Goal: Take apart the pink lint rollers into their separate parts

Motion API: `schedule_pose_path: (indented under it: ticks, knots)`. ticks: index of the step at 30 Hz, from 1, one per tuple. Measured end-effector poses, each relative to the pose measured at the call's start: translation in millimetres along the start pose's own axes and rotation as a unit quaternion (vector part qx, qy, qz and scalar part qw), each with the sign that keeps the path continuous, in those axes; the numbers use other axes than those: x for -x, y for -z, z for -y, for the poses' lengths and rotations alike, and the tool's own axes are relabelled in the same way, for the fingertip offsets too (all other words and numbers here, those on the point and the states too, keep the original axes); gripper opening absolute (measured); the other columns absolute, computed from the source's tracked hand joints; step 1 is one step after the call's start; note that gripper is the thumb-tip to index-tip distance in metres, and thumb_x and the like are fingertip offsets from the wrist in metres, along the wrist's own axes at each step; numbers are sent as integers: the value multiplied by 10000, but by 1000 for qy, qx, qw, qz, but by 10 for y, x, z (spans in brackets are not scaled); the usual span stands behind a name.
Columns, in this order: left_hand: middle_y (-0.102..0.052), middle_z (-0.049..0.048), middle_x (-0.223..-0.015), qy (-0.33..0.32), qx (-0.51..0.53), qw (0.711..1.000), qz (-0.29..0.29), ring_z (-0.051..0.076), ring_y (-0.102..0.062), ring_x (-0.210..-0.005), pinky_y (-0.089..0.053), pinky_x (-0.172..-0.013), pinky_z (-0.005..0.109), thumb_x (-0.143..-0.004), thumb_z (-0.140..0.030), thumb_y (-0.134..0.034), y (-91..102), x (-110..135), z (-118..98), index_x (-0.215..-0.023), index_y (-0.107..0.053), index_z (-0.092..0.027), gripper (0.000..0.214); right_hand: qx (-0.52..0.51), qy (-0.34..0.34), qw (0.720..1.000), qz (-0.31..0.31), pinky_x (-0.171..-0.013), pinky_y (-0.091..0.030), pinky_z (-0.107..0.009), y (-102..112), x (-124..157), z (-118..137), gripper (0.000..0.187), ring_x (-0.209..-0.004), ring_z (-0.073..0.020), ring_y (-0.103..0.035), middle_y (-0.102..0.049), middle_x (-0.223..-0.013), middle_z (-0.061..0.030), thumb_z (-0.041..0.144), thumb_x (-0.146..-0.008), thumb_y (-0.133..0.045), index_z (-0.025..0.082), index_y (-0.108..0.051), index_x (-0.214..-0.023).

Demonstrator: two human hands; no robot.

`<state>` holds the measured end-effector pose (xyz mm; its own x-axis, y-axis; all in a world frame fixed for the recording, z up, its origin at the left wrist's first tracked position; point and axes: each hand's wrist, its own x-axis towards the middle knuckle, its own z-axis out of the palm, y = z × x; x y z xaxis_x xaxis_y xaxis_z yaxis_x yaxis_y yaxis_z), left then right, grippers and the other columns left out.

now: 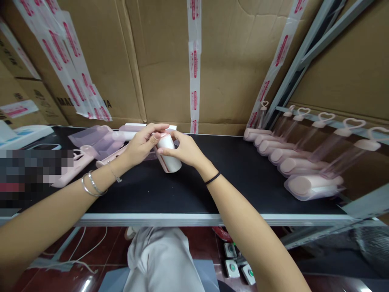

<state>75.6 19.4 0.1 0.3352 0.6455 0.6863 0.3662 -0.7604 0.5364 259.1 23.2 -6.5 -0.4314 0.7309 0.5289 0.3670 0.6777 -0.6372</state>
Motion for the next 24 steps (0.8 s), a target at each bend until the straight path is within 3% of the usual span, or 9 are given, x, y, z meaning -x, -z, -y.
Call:
schedule_pose_path:
  ticks: [7, 14, 24]
  knots:
    - [-630, 92, -1037, -64, -75, 993, 72, 210, -595, -975, -467, -900, 348, -898, -663, -379, 149, -42, -70, -1106, -699, -192, 606, 10, 53, 998, 18, -799, -461, -304, -30, 11, 57, 624, -963, -226, -619, -672, -1143, -80, 459, -704, -740, 168, -584, -1232]
    - [-629, 97, -1018, -123, -146, 979, 78, 199, -595, -941, -472, -859, 321, -944, -597, -325, 190, -57, -80, -1031, -655, -165, 551, 11, 71, 997, 38, -819, -455, -303, -14, -15, 45, 548, -949, -214, -610, -662, -1120, -61, 440, -699, -720, 178, -593, -1163]
    - [-605, 125, -986, -244, -257, 934, 34, 217, -584, -959, -509, -847, 375, -998, -295, -274, 82, -6, 11, -1033, -555, -135, 325, 18, 77, 997, 18, -755, -425, -298, -50, -55, 18, 429, -820, -181, -574, -632, -931, -22, 343, -615, -664, 174, -591, -1003]
